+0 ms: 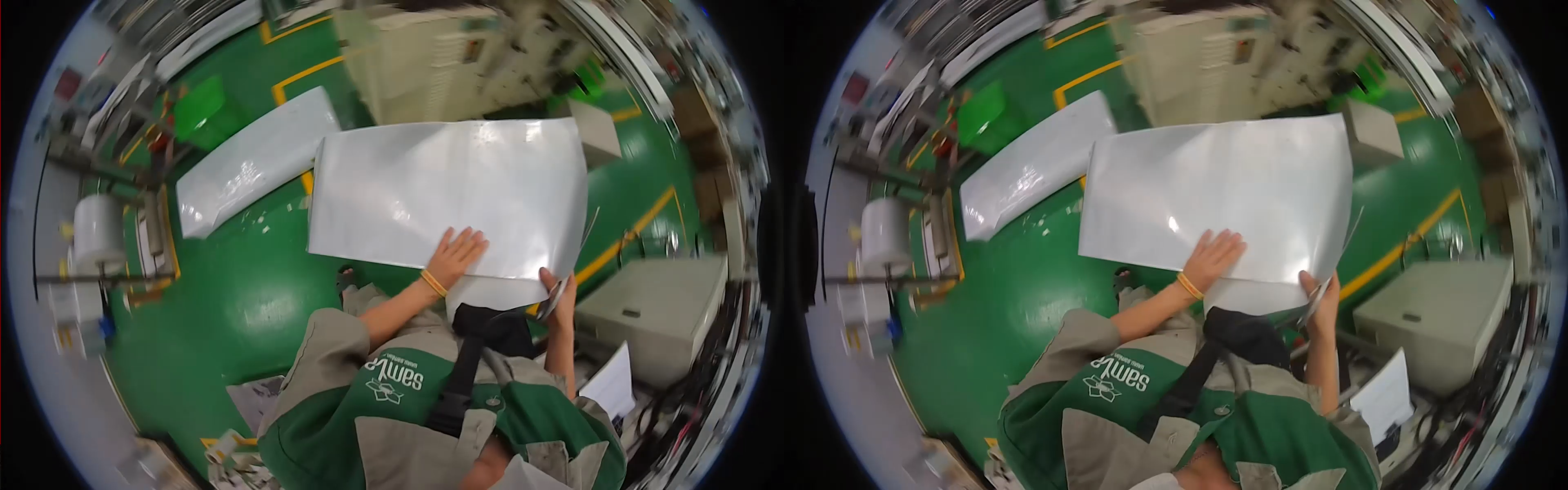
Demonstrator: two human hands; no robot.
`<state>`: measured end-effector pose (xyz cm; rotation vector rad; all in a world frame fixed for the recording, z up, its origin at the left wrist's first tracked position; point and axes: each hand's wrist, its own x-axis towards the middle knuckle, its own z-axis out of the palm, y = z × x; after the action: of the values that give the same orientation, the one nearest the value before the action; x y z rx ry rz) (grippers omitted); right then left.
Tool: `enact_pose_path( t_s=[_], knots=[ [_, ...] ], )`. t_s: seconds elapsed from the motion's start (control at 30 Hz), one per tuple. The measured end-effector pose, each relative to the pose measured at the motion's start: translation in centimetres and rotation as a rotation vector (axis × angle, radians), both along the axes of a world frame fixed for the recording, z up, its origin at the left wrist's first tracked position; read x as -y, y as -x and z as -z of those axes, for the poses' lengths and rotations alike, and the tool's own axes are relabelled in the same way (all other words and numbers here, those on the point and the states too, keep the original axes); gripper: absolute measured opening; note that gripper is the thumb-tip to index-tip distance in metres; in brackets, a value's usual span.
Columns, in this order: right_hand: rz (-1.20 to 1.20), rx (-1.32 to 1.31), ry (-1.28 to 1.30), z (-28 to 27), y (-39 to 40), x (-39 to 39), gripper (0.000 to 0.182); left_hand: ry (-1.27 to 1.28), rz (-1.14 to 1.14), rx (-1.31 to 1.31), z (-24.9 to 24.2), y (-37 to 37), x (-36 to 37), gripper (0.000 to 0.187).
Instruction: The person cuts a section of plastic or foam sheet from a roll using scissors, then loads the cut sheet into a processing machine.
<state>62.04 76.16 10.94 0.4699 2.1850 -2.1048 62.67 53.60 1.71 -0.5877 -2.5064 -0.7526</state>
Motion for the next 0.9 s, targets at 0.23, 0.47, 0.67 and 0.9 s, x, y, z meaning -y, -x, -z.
enact_pose_path(
  t_s=[0.23, 0.47, 0.67, 0.9],
  knots=[
    [0.428, -0.082, -0.105, -0.1, -1.5, -26.0, 0.045, 0.094, -0.419, 0.317, 7.7, 8.9, -7.3, 0.052],
    [0.601, -0.02, -0.105, -4.2, 4.0, -36.2, 0.05, -2.443, -0.451, 1.318, 12.9, 25.4, -20.0, 0.065],
    [0.635, -0.082, -0.539, -9.3, 10.3, -44.7, 0.038, -1.601, -0.394, 1.598, 19.3, 39.3, -37.4, 0.032],
    [0.814, 0.075, -0.878, -7.8, 17.0, -56.2, 0.026, -1.492, 0.137, 1.743, 14.8, 49.4, -55.1, 0.043]
  ],
)
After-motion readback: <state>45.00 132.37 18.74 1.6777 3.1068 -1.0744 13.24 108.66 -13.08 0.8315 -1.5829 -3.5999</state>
